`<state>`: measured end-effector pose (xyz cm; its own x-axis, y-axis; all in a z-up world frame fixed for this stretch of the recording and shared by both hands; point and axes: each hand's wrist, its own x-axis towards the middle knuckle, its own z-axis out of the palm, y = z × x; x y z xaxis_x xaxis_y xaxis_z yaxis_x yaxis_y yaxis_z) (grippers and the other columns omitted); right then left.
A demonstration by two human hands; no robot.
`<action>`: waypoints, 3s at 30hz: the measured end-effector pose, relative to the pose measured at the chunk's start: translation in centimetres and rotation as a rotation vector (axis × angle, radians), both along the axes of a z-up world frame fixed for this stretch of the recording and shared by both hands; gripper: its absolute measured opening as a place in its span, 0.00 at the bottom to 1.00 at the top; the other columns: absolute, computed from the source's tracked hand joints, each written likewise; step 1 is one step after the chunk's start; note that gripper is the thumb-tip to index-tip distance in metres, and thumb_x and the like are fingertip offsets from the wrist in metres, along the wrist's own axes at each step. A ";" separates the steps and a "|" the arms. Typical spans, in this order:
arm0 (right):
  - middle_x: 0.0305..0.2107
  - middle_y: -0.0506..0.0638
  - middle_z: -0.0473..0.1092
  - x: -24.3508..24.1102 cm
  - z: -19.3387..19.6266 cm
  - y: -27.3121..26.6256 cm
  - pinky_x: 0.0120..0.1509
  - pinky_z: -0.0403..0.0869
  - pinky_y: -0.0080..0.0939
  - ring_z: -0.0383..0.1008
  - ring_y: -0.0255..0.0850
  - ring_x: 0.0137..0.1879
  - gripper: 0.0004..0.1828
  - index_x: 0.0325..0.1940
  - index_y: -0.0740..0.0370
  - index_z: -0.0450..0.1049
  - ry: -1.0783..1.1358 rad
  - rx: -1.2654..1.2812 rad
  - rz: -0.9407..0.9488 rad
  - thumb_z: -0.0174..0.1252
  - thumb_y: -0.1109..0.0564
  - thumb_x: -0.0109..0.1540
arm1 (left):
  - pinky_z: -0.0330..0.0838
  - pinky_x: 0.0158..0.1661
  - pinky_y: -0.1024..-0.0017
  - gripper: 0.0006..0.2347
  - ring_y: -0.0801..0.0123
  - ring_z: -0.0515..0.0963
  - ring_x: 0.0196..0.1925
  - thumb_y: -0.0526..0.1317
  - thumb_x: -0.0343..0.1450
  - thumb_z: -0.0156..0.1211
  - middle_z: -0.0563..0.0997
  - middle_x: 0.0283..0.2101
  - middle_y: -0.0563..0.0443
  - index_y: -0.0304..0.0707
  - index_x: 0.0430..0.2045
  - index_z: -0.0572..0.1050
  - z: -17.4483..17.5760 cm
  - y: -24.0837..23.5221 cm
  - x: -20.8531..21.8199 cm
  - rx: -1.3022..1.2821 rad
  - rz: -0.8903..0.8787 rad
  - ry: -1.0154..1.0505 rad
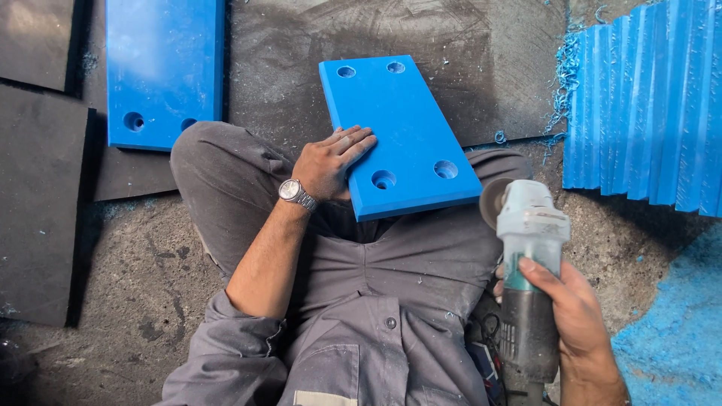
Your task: Finishing edges and holes of blue plastic blocks using an angle grinder and deburring tool.
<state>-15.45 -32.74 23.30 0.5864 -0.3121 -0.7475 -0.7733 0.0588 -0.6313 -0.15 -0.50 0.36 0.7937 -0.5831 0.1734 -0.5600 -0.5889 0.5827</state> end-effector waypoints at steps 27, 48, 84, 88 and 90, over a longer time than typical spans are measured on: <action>0.44 0.53 0.77 2.6 0.1 9.7 0.55 0.75 0.40 0.78 0.37 0.48 0.37 0.61 0.68 0.69 0.065 0.168 0.574 0.67 0.45 0.54 | 0.69 0.64 0.59 0.49 0.59 0.73 0.66 0.56 0.44 0.83 0.72 0.66 0.49 0.47 0.63 0.68 -1.6 -0.3 -0.2 -0.016 0.042 -0.006; 0.54 0.66 0.72 -6.4 -5.9 -10.7 0.55 0.80 0.53 0.79 0.54 0.55 0.37 0.71 0.75 0.60 -0.612 0.153 -0.291 0.54 0.56 0.58 | 0.75 0.65 0.61 0.30 0.58 0.79 0.66 0.50 0.62 0.75 0.76 0.66 0.51 0.52 0.60 0.73 1.9 1.5 1.6 -0.265 0.188 -0.011; 0.64 0.63 0.57 -16.1 -27.9 -13.9 0.67 0.63 0.62 0.59 0.65 0.64 0.41 0.74 0.56 0.63 0.055 -1.373 0.097 0.71 0.51 0.58 | 0.70 0.62 0.54 0.17 0.56 0.75 0.55 0.37 0.63 0.66 0.78 0.48 0.46 0.32 0.45 0.75 2.4 -1.4 -5.0 -1.648 1.124 1.029; 0.61 0.65 0.58 -11.3 -24.1 -11.7 0.70 0.64 0.62 0.60 0.64 0.67 0.32 0.66 0.71 0.67 -0.261 -1.407 -0.030 0.70 0.53 0.63 | 0.70 0.57 0.55 0.10 0.57 0.76 0.49 0.34 0.63 0.65 0.78 0.41 0.49 0.35 0.35 0.74 0.6 -0.3 -5.2 -1.688 1.192 0.957; 0.60 0.63 0.61 -7.1 -19.9 -8.6 0.71 0.66 0.59 0.62 0.61 0.67 0.24 0.64 0.71 0.69 -0.452 -1.356 -0.019 0.66 0.56 0.69 | 0.72 0.55 0.58 0.12 0.59 0.77 0.46 0.33 0.60 0.63 0.79 0.39 0.50 0.35 0.36 0.76 2.5 -0.8 -4.8 -1.724 1.251 1.013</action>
<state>-22.51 -41.34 3.42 0.6771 -0.6321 0.3767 -0.5002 -0.7709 -0.3944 -4.98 -1.28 2.86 0.6308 0.2575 -0.7319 0.2121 0.8501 0.4819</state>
